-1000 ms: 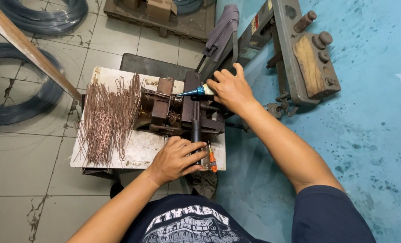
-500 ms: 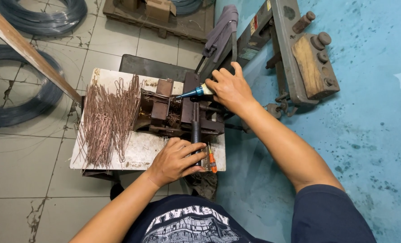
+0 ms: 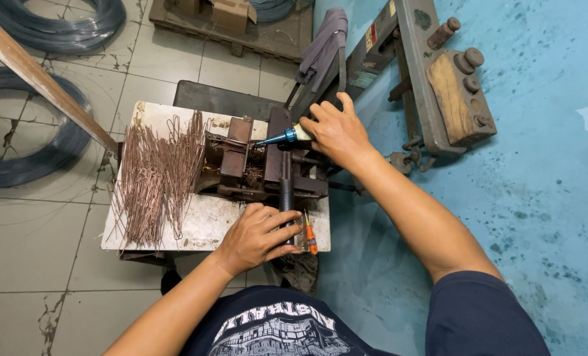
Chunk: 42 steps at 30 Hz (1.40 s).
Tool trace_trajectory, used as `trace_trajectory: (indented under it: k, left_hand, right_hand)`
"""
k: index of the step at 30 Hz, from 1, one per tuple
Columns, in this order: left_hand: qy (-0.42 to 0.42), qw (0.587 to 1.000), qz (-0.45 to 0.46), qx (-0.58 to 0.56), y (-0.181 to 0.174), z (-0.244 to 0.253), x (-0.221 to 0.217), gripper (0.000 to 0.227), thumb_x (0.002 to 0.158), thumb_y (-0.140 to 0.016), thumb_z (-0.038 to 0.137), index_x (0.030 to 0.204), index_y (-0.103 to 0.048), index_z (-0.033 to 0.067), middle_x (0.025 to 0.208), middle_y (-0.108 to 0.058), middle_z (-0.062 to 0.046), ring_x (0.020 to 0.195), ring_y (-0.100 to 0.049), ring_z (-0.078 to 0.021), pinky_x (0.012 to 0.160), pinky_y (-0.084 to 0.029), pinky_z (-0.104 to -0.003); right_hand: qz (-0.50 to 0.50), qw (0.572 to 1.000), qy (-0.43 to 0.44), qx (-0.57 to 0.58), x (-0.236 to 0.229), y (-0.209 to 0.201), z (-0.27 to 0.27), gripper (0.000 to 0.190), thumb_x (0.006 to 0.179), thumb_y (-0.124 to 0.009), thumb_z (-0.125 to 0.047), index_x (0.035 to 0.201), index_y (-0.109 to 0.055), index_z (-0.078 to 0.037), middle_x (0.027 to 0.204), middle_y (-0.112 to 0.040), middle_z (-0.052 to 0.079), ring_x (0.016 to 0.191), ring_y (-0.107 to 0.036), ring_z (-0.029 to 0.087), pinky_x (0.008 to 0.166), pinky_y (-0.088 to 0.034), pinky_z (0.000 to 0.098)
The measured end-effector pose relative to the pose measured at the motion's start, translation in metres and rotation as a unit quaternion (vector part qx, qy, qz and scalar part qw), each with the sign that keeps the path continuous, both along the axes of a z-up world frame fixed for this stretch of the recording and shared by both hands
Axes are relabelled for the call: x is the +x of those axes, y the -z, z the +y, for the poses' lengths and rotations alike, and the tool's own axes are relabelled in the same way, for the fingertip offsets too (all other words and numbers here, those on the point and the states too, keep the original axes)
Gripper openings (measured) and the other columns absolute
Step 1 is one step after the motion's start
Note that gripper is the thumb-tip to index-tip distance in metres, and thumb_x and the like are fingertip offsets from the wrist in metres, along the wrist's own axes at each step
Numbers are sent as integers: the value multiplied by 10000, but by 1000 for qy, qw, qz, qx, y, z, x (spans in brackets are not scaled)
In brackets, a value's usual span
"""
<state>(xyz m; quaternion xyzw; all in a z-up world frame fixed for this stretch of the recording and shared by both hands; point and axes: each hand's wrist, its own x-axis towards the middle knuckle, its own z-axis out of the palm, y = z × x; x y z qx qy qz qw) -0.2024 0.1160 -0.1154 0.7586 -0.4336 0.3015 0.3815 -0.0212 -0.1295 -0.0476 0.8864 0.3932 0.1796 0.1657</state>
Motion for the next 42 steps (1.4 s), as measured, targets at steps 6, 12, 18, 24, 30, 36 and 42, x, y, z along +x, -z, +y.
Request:
trace_trajectory:
  k: [6, 12, 18, 24, 30, 36, 42]
  left_hand:
    - [4, 1000, 4, 0, -2, 0, 0, 345, 996, -585, 443, 1177, -709, 177, 1222, -685, -54, 934, -647, -232, 816, -430, -386]
    - [8, 1000, 8, -9, -16, 3, 1, 331, 989, -602, 416, 1166, -707, 156, 1239, -683, -77, 926, -654, -247, 805, -427, -401]
    - [47, 998, 24, 38, -34, 11, 6, 373, 954, -673, 410, 1195, -661, 126, 1268, -671, -97, 896, -633, -276, 783, -433, -408]
    - [60, 992, 114, 11, -54, 8, 23, 342, 855, -730, 459, 983, -764, 144, 1015, -765, -34, 725, -667, -225, 649, -433, -379]
    - [21, 995, 72, -58, -113, -36, 90, 151, 903, -657, 235, 990, -726, 132, 1062, -755, -32, 982, -713, -212, 826, -481, -339]
    - [23, 986, 94, -133, -158, -122, 183, 337, 1015, -597, 153, 1317, -651, 11, 1247, -679, -236, 1119, -642, -441, 923, -485, -516]
    - [54, 975, 180, -117, -163, -169, 205, 373, 1025, -539, 130, 1373, -610, 17, 1286, -655, -252, 1137, -610, -488, 963, -461, -573]
  right_hand:
    - [122, 986, 53, 103, -2, 4, -11, 464, 788, -766, -332, 1218, -656, -195, 993, -568, 31, 1006, -559, 216, 1118, -211, 572]
    - [202, 920, 82, 327, -19, -42, -17, 431, 790, -833, -263, 1177, -692, -136, 919, -677, 137, 935, -684, 363, 893, -496, 514]
    - [205, 809, 243, 494, -5, -75, -61, 411, 869, -759, -352, 1188, -659, -114, 976, -715, 20, 815, -666, 132, 718, -541, 323]
    - [82, 753, 246, 605, 34, -82, -113, 343, 830, -789, -312, 1066, -640, -112, 733, -699, 32, 614, -652, 95, 538, -519, 263]
    - [0, 739, 288, 609, 68, -113, -134, 265, 815, -765, -340, 952, -635, -154, 812, -724, -17, 639, -691, 109, 548, -514, 283]
    - [-104, 740, 311, 587, 116, -125, -163, 406, 799, -806, -396, 1044, -670, -101, 804, -726, 129, 869, -741, 345, 728, -595, 450]
    - [-100, 748, 412, 512, 142, -123, -178, 405, 811, -793, -418, 1082, -656, -151, 961, -758, 84, 1005, -735, 303, 858, -594, 433]
